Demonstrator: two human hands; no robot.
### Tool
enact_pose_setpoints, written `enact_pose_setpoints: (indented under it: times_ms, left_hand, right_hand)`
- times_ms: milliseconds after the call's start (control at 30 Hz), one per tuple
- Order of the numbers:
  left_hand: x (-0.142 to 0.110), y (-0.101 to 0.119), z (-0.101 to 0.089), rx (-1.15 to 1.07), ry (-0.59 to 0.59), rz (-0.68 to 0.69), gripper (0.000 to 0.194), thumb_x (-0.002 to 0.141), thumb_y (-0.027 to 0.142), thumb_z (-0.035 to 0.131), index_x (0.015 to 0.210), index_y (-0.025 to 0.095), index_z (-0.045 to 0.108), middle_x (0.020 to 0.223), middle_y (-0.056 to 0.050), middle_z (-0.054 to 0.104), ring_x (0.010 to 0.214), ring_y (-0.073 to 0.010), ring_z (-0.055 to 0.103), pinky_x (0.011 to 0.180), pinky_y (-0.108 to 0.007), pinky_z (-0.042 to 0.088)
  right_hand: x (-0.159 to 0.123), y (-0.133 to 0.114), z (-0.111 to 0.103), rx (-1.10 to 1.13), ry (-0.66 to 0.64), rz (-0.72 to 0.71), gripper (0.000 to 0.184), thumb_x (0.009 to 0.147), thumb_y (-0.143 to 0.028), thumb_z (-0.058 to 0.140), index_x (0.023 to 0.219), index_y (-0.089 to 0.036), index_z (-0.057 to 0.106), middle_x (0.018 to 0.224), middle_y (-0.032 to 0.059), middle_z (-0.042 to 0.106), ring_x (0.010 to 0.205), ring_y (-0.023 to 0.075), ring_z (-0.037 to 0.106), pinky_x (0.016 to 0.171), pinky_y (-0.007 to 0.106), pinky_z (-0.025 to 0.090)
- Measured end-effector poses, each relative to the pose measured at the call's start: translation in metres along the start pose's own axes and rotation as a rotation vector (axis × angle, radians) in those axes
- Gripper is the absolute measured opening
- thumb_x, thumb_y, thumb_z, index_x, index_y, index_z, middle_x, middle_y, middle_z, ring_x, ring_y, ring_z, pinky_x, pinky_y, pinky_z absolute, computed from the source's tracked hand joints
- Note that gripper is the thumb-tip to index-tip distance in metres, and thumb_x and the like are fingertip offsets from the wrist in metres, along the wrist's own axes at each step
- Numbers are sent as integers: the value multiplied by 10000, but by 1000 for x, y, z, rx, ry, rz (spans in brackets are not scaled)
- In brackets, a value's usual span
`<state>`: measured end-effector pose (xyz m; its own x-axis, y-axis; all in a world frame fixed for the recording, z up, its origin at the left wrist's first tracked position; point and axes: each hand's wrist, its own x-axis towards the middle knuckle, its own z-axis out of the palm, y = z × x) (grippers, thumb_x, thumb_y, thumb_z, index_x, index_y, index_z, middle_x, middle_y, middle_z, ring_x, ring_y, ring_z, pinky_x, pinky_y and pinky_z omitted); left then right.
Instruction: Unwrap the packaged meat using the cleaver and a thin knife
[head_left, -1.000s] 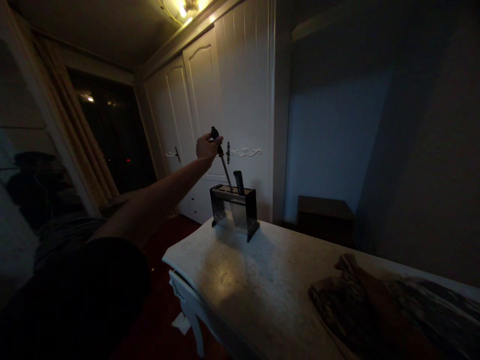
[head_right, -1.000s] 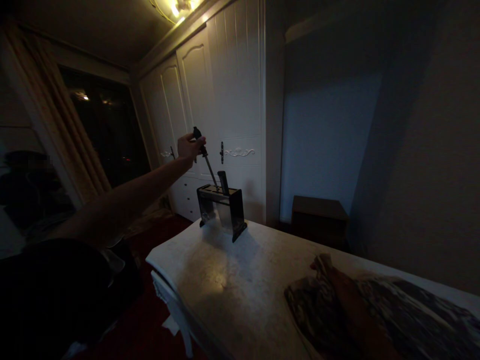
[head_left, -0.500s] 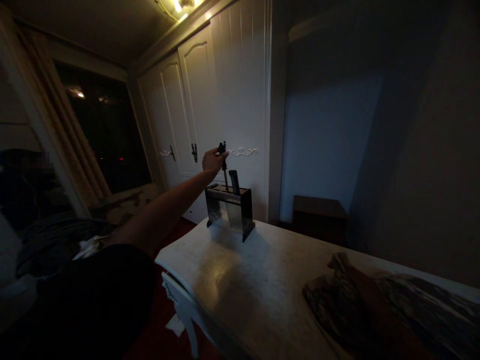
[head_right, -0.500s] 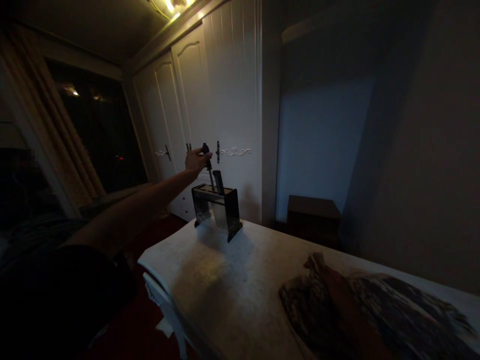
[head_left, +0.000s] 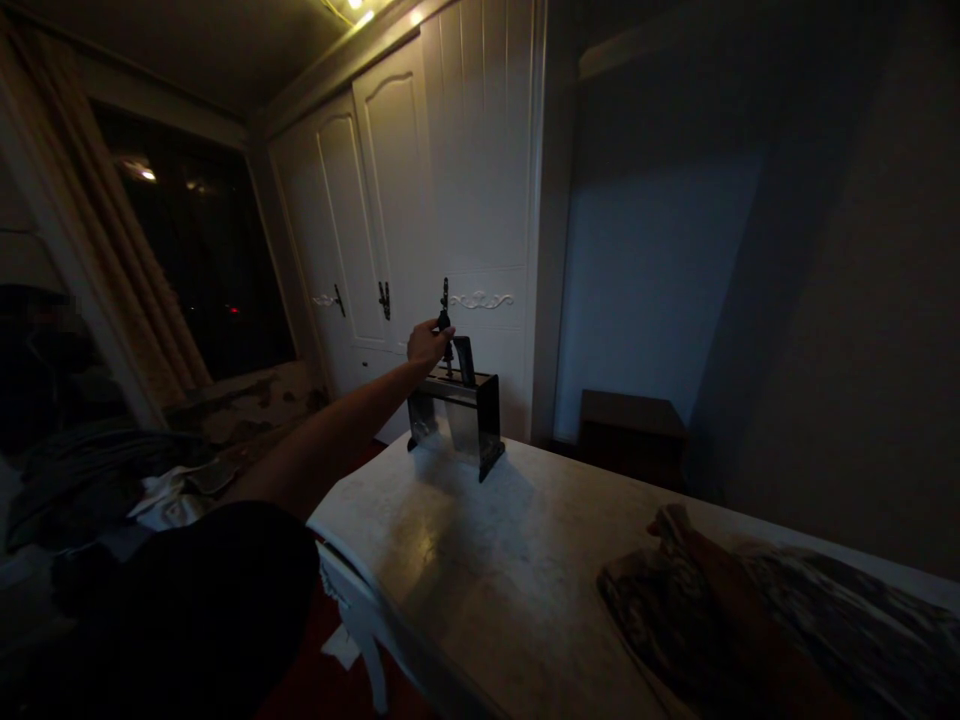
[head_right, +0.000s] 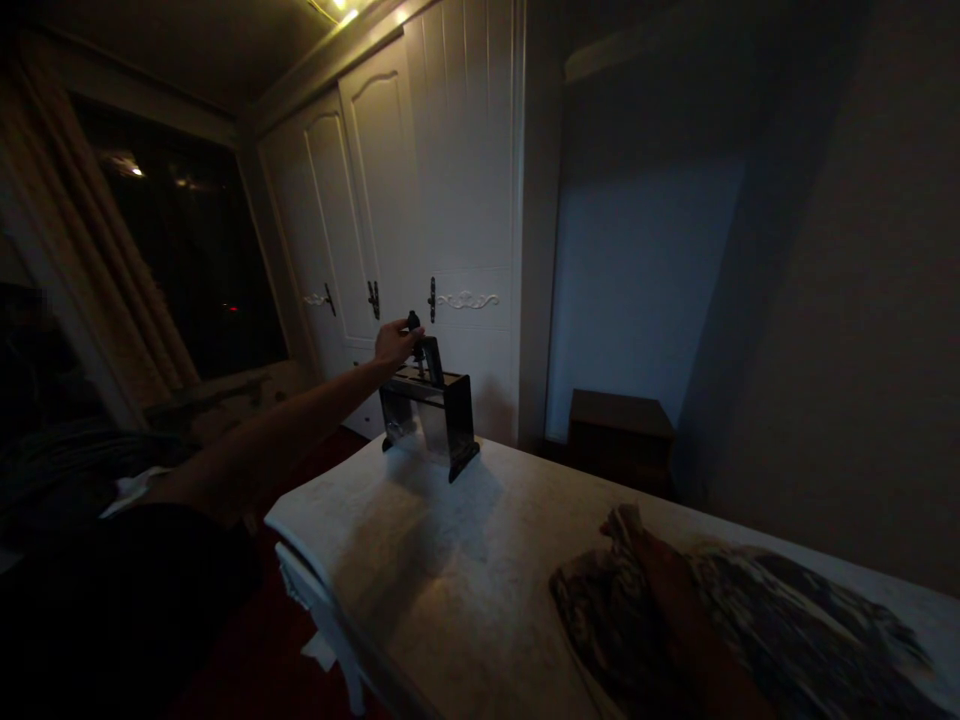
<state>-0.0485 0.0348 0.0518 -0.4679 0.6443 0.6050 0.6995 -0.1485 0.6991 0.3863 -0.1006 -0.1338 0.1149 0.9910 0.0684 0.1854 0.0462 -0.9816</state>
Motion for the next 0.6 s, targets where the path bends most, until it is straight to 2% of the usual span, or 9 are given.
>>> enact_pose_setpoints:
  times_ms: [100,267,600]
  left_hand:
    - [-3,-4,3,-10,-19,-5,323,813,351,622,1064,174,723,826,-52,749,741,-212,690,694,-291,495]
    - [-8,-10,5,-12,-37,-16,253,818,335,627,974,162,725,791,-56,744,724,-208,691,673,-280,491]
    - [-9,-28,15,-28,-67,-11,246,807,328,622,974,171,712,792,-54,746,726,-201,700,648,-274,503]
  right_hand:
    - [2,2,-1,-1,-32,38,730,457,-897,574,683,-231,770,959,132,757,1056,384,652,996,461,460]
    - [2,0,-1,10,-21,76,722,414,-879,622,669,-218,762,895,131,756,981,372,672,863,444,526]
    - [1,4,-1,17,-37,76,714,496,-841,615,778,-203,768,987,124,752,1006,357,669,868,424,520]
